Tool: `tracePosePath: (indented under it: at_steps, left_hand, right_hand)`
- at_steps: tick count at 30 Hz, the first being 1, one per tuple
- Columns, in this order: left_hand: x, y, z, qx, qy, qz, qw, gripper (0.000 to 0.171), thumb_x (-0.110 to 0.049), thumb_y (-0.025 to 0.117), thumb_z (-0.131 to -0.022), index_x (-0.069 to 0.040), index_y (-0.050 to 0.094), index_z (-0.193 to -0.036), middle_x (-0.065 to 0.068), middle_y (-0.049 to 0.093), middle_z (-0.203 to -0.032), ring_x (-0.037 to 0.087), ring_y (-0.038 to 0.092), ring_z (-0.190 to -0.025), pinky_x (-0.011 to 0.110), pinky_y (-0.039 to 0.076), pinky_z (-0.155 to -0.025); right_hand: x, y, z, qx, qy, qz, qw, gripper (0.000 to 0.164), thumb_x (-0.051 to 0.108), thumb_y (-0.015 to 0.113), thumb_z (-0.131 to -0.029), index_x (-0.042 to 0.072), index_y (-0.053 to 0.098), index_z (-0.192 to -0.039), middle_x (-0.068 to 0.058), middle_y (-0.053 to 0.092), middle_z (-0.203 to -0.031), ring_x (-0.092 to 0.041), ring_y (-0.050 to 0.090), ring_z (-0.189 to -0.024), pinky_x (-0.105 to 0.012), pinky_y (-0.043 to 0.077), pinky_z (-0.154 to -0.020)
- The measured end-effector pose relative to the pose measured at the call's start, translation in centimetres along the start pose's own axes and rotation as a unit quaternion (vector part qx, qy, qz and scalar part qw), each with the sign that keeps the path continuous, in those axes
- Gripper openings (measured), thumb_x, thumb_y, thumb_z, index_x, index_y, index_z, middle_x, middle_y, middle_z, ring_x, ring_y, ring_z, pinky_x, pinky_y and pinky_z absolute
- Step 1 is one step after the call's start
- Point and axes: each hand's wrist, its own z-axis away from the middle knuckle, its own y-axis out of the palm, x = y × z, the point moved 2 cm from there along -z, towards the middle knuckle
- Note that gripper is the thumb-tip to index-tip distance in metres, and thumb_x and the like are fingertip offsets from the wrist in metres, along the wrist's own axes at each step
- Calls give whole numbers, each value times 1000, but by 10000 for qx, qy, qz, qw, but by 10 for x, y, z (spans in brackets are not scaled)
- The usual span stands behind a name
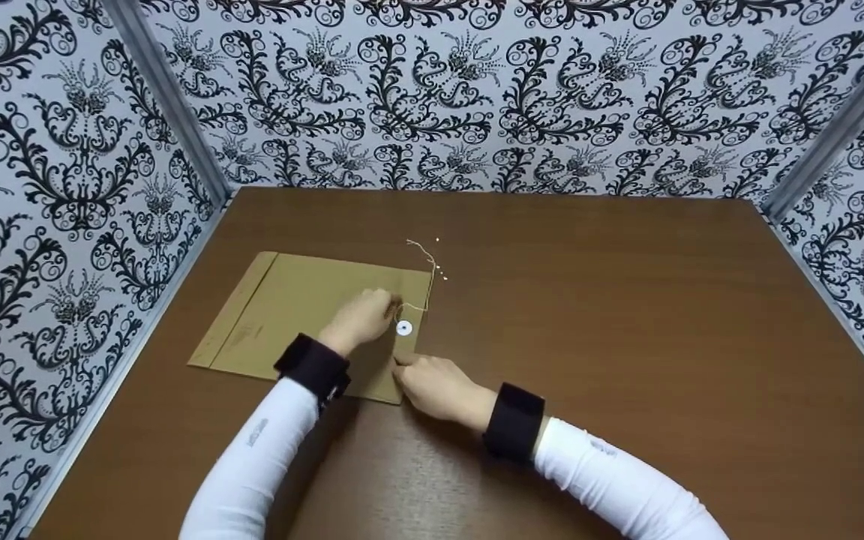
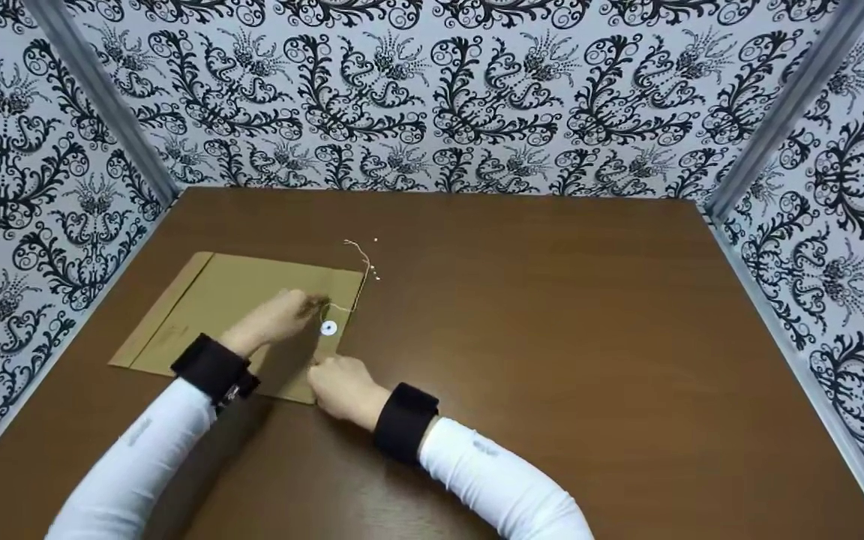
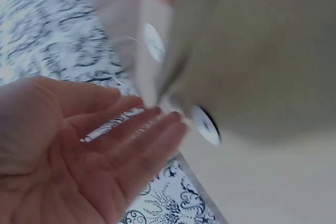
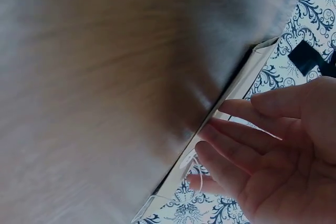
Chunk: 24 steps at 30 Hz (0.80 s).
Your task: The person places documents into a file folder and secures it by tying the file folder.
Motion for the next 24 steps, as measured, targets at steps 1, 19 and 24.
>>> tracePosePath:
  at_steps: [1,19,24]
  left_hand:
    - [1,-1,-3,16,108,-235,9997,20,-9,53,-104,0,70,-98,21,73,-100,40,72,-97,54,59,-83]
    - [24,14,-46,-63,1370,-2151,9669,34,-17,62,-101,-9,69,-133,9,67,-140,30,70,-121,47,61,-89]
    - [24,16,-49,-93,1443,-2140,9661,36,-17,65,-99,-7,68,-133,9,67,-141,30,68,-125,46,60,-94]
  right_hand:
    - [0,-1,0,37,-5,-22,10000,16,10,56,-101,7,68,-90,-6,72,-122,-27,74,-81,-38,60,-62]
    - [1,-5,0,8,-34,-195,9998,21,10,57,-101,7,67,-84,-6,71,-115,-27,74,-84,-40,62,-66]
    - [1,-5,0,0,31,-269,9996,21,9,57,-101,7,67,-83,-5,70,-109,-27,74,-82,-41,61,-65]
